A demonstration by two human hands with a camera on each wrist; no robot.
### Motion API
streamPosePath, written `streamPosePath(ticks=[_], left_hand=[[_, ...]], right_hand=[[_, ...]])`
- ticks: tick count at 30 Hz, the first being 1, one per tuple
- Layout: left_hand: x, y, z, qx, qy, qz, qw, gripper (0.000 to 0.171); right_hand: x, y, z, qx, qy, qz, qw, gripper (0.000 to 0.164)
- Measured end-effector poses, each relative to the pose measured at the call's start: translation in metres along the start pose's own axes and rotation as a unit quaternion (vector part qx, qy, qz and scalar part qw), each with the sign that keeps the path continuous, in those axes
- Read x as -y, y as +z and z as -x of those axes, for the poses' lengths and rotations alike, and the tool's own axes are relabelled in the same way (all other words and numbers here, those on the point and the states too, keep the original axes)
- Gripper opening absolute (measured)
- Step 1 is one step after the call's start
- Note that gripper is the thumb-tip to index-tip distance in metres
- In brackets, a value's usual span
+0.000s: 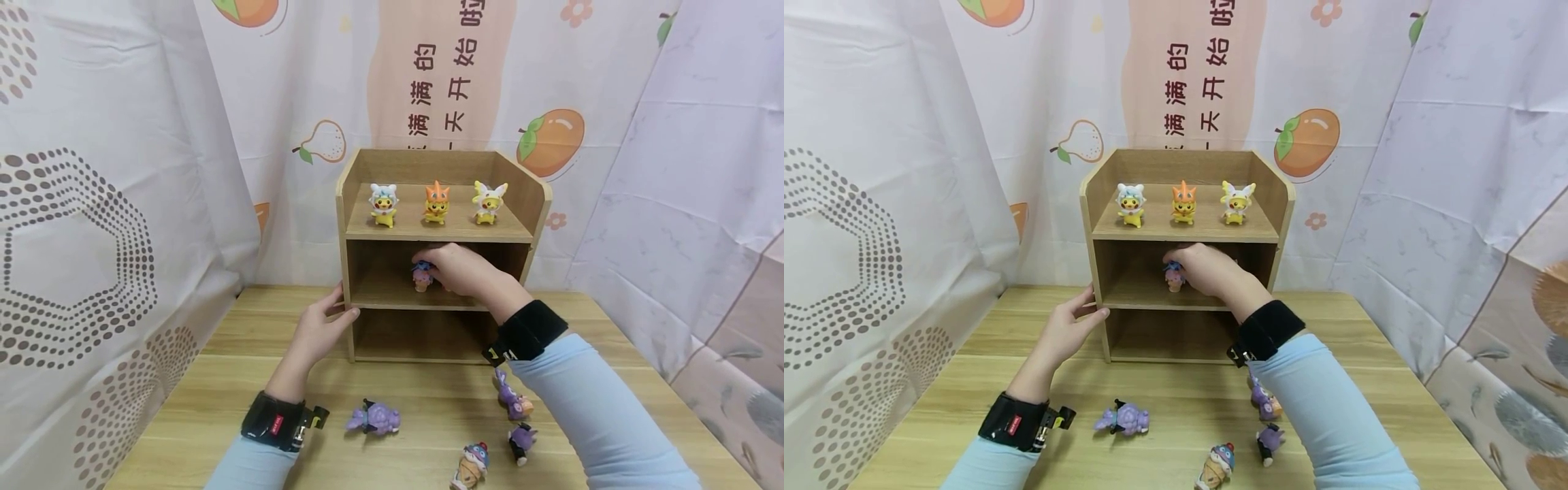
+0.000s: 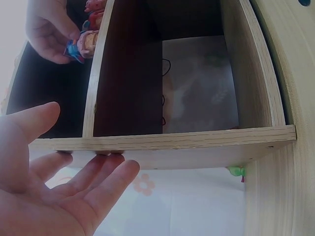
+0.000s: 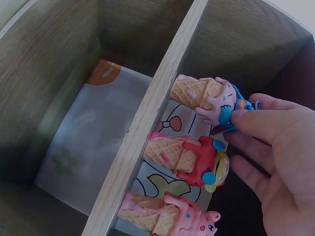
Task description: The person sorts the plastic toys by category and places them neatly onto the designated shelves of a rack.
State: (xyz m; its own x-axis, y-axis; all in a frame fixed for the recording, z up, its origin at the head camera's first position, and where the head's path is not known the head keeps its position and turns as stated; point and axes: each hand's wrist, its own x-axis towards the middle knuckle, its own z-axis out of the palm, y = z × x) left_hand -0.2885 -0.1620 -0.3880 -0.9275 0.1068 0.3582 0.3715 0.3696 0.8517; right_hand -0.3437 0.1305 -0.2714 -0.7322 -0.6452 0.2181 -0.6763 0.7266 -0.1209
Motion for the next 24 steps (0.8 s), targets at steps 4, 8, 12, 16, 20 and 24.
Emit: streamPosePath(ticks=[4, 8, 12, 16, 20, 24], left_hand=[[0.0003, 0.0007, 0.0002, -0.002, 0.005, 0.005, 1.0000, 0.067], [0.0002, 0.0013, -0.0001, -0.003, 0.004, 0.004, 1.0000, 0.067], [0.0000, 0.0016, -0.0005, -0.001, 0.002, 0.001, 1.0000, 0.067], [-0.0008, 0.0014, -0.0003, 0.000, 0.001, 0.006, 1.0000, 0.067], [-0.0007, 0.0009, 0.0001, 0.000, 0.004, 0.003, 1.0000, 0.068], [-0.0007, 0.0008, 0.0004, 0.000, 0.004, -0.002, 1.0000, 0.068]], right_hand=[[0.0000, 0.0009, -0.0024, 0.002, 0.004, 0.003, 1.000, 0.029], [0.0003, 0.0013, -0.0033, -0.001, 0.006, 0.011, 1.000, 0.031], [0.0009, 0.0012, -0.0029, -0.005, 0.010, 0.011, 1.000, 0.032], [0.0008, 0.0012, -0.0024, -0.007, 0.015, 0.010, 1.000, 0.032], [-0.0003, 0.0018, -0.0021, -0.016, 0.010, 0.016, 1.000, 0.034], [-0.0024, 0.0026, -0.0018, -0.029, -0.007, 0.020, 0.999, 0.037]])
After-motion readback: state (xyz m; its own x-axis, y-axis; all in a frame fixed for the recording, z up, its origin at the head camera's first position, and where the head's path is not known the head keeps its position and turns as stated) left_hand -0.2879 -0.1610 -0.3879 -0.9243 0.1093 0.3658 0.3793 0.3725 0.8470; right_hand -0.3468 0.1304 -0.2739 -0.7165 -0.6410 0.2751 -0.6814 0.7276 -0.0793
